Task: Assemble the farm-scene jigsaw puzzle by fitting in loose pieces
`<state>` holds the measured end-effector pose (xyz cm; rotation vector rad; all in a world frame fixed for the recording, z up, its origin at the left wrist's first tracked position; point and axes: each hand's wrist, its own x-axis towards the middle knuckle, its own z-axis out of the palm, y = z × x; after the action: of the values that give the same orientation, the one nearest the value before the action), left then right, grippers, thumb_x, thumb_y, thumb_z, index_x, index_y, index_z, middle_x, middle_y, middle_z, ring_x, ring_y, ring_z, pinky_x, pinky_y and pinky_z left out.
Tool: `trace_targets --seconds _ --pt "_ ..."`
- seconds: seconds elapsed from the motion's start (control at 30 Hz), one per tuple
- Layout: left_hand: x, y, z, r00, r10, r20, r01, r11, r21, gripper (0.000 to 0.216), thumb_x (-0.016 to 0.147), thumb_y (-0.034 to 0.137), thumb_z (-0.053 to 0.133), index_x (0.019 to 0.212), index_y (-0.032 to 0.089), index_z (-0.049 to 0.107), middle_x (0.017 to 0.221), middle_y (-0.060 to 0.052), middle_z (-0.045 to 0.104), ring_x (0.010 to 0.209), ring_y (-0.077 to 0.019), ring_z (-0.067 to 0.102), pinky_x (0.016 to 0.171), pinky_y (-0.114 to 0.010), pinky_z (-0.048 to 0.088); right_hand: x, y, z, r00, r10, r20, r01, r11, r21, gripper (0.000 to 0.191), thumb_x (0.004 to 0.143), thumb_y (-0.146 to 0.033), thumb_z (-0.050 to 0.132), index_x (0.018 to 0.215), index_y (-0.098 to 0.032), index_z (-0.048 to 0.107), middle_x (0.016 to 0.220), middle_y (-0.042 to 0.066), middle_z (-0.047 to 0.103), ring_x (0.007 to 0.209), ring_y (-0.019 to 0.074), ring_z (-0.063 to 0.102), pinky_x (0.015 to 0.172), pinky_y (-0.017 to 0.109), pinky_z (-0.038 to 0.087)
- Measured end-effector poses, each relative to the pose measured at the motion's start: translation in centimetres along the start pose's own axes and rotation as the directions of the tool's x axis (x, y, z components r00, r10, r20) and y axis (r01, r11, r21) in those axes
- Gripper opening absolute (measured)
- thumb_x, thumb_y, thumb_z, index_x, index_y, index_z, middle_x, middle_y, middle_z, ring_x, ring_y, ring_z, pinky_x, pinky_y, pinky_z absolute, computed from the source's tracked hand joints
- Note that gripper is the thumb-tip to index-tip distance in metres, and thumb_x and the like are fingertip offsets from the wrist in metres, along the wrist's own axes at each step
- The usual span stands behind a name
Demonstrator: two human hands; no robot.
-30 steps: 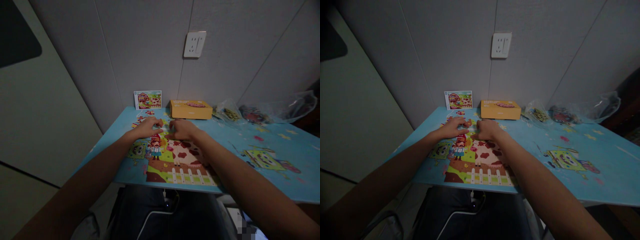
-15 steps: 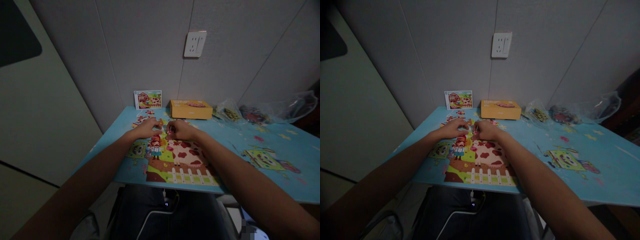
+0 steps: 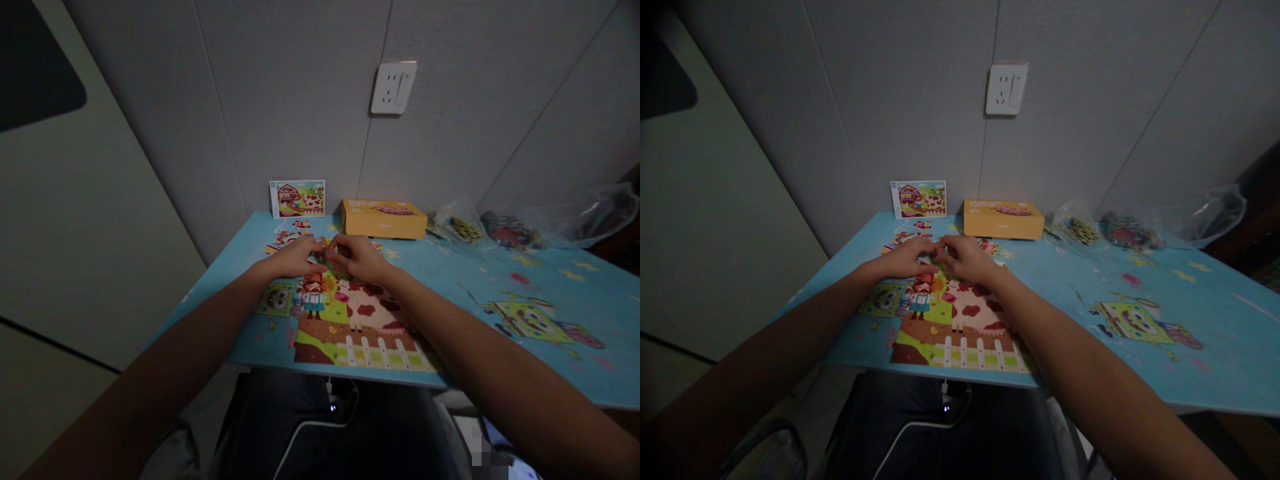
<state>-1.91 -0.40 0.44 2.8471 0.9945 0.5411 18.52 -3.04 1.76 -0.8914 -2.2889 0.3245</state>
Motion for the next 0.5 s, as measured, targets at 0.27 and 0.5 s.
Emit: trace_targets --seconds 0.27,0.5 --pt "0.3 0.9 -0.3 1.000 0.030 -0.005 -0.031 0.996 -0.085 0.017 0.080 0.032 0.062 0.085 0.016 0.063 0.089 -0.005 0.063 0.085 -0.0188 0.057 0.078 -0.030 0.042 0.1 -0.4 0.3 0.999 0.004 0.034 -0.004 1.000 0.002 0.009 0.082 -0.020 0.055 0.084 -0.016 0.063 0.079 0.003 0.065 0.070 0.0136 0.053 0.069 0.023 0.035" --pt "0.3 1.3 -0.4 0.998 0.051 -0.047 -0.061 0.970 -0.236 0.013 0.079 0.028 0.061 0.083 0.017 0.066 0.093 -0.004 0.065 0.089 -0.0183 0.058 0.084 -0.031 0.043 0.2 -0.4 0.3 1.000 -0.004 0.025 0.004 1.000 -0.011 0.010 0.083 -0.021 0.055 0.084 -0.016 0.064 0.083 0.005 0.066 0.074 0.0149 0.055 0.072 0.024 0.037"
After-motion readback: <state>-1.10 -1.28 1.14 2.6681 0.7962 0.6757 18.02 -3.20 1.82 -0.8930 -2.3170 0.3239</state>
